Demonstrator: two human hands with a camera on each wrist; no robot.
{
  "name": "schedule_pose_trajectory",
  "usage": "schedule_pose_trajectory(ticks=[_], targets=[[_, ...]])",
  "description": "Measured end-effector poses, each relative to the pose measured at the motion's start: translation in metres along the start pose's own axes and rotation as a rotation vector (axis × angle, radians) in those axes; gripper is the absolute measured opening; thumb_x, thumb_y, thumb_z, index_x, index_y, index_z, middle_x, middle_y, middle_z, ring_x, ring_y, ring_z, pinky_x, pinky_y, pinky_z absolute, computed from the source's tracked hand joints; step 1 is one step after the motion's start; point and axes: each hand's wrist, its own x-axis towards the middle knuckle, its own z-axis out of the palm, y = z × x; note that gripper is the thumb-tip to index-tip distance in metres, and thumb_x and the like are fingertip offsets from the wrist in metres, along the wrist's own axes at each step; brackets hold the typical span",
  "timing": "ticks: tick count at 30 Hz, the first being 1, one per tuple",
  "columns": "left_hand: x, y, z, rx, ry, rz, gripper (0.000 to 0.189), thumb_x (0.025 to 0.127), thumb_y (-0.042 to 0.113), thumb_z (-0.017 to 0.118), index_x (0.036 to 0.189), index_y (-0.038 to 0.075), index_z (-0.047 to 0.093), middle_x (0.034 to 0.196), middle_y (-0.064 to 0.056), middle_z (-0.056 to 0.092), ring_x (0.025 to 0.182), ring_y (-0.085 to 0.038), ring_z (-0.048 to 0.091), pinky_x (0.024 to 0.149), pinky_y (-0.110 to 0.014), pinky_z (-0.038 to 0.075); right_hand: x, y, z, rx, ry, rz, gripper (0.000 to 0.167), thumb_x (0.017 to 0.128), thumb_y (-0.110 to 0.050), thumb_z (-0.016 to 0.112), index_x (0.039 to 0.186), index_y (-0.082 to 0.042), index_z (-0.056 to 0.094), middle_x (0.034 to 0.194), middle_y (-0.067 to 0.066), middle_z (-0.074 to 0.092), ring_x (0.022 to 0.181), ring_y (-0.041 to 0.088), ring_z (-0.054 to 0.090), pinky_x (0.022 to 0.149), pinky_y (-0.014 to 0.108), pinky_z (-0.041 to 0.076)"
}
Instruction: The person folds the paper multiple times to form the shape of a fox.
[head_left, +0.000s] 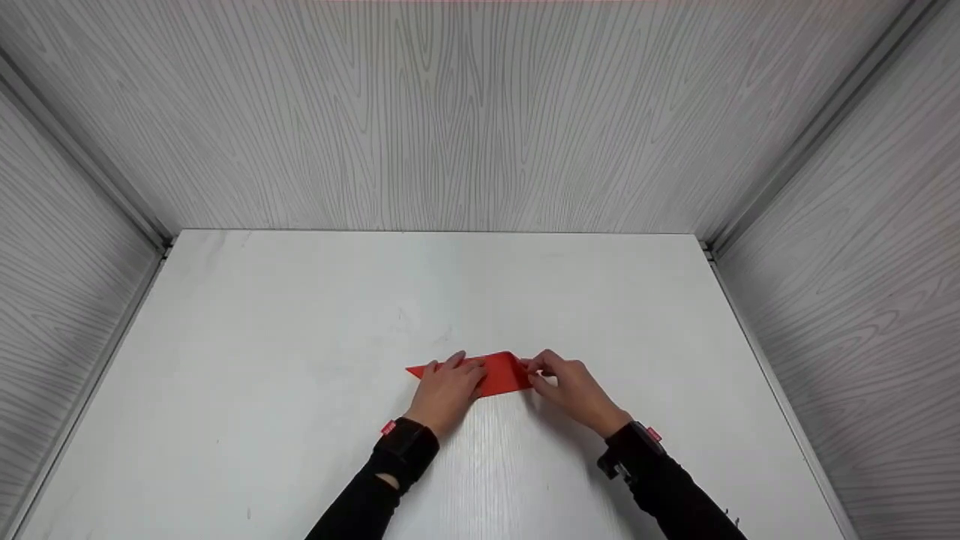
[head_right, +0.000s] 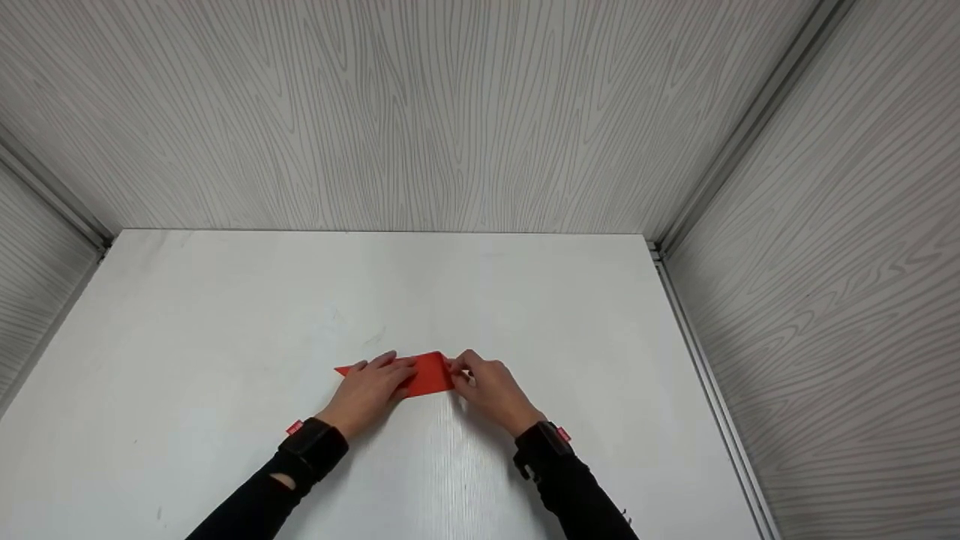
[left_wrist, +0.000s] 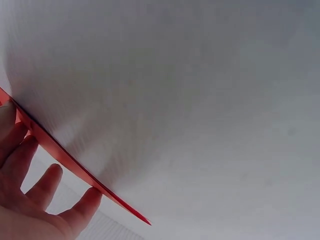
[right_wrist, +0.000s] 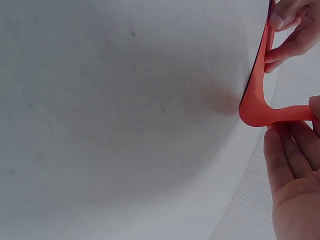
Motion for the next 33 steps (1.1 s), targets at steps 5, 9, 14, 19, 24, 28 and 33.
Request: schedule_pose_trajectory(ticks=[5,9,14,19,24,28,33], targets=[[0.001,0.0,-0.001,0.056,-0.03,0.01,0.036,0.102,0.025,0.067,0.137,0.017,0.066,0.141,-0.002,0.064,0.134,-0.03,0.054,0.103,-0.059,0.048,-0.001,-0.004,0.0,-0.005,-0.013,0.012,0.013,0.099,-0.004,0.068,0.11,-0.009,0.063,0.121,0.011,0.075,0.106,0.019,0.071,0.095,0.045,0.057],[0.001,0.0,0.0,0.058,-0.023,0.017,0.034,0.103,0.024,0.065,0.136,0.016,0.066,0.141,-0.002,0.064,0.133,-0.03,0.055,0.102,-0.059,0.048,-0.001,-0.007,0.002,-0.017,-0.027,0.028,0.013,0.099,-0.006,0.068,0.111,-0.009,0.064,0.117,0.009,0.076,0.103,0.017,0.071,0.094,0.043,0.057],[0.0,-0.001,0.001,0.064,-0.005,0.019,0.035,0.103,0.023,0.065,0.138,0.017,0.065,0.142,-0.002,0.063,0.133,-0.029,0.055,0.103,-0.059,0.048,-0.002,-0.009,0.005,-0.038,-0.035,0.017,0.014,0.097,-0.004,0.07,0.11,-0.008,0.068,0.11,0.006,0.077,0.1,0.016,0.07,0.092,0.041,0.058],[0.0,0.0,0.002,0.055,-0.003,0.016,0.036,0.102,0.02,0.067,0.138,0.017,0.065,0.143,-0.002,0.063,0.133,-0.029,0.055,0.103,-0.06,0.048,-0.002,-0.012,0.008,-0.064,-0.063,0.02,0.017,0.096,-0.007,0.073,0.113,-0.007,0.071,0.106,0.001,0.076,0.097,0.016,0.069,0.088,0.039,0.059],[0.0,0.0,0.003,0.052,0.0,0.009,0.037,0.101,0.02,0.069,0.138,0.018,0.066,0.144,-0.001,0.062,0.133,-0.029,0.054,0.103,-0.06,0.048,-0.002,-0.013,0.012,-0.071,-0.089,0.006,0.016,0.096,-0.007,0.074,0.112,-0.007,0.074,0.105,0.001,0.076,0.099,0.019,0.072,0.088,0.038,0.059],[-0.001,0.001,0.003,0.044,0.012,0.007,0.036,0.1,0.019,0.07,0.136,0.017,0.067,0.144,-0.001,0.062,0.133,-0.028,0.054,0.102,-0.06,0.048,-0.002,-0.013,0.014,-0.102,-0.103,-0.006,0.014,0.096,-0.009,0.075,0.11,-0.008,0.075,0.103,0.001,0.076,0.096,0.018,0.072,0.087,0.036,0.059],[-0.002,0.002,0.001,0.022,0.011,0.002,0.036,0.1,0.017,0.07,0.136,0.017,0.067,0.144,-0.003,0.062,0.134,-0.029,0.053,0.103,-0.061,0.047,-0.002,-0.013,0.016,-0.146,-0.129,-0.031,0.014,0.097,-0.013,0.075,0.11,-0.01,0.074,0.103,0.002,0.076,0.094,0.015,0.071,0.086,0.035,0.059]])
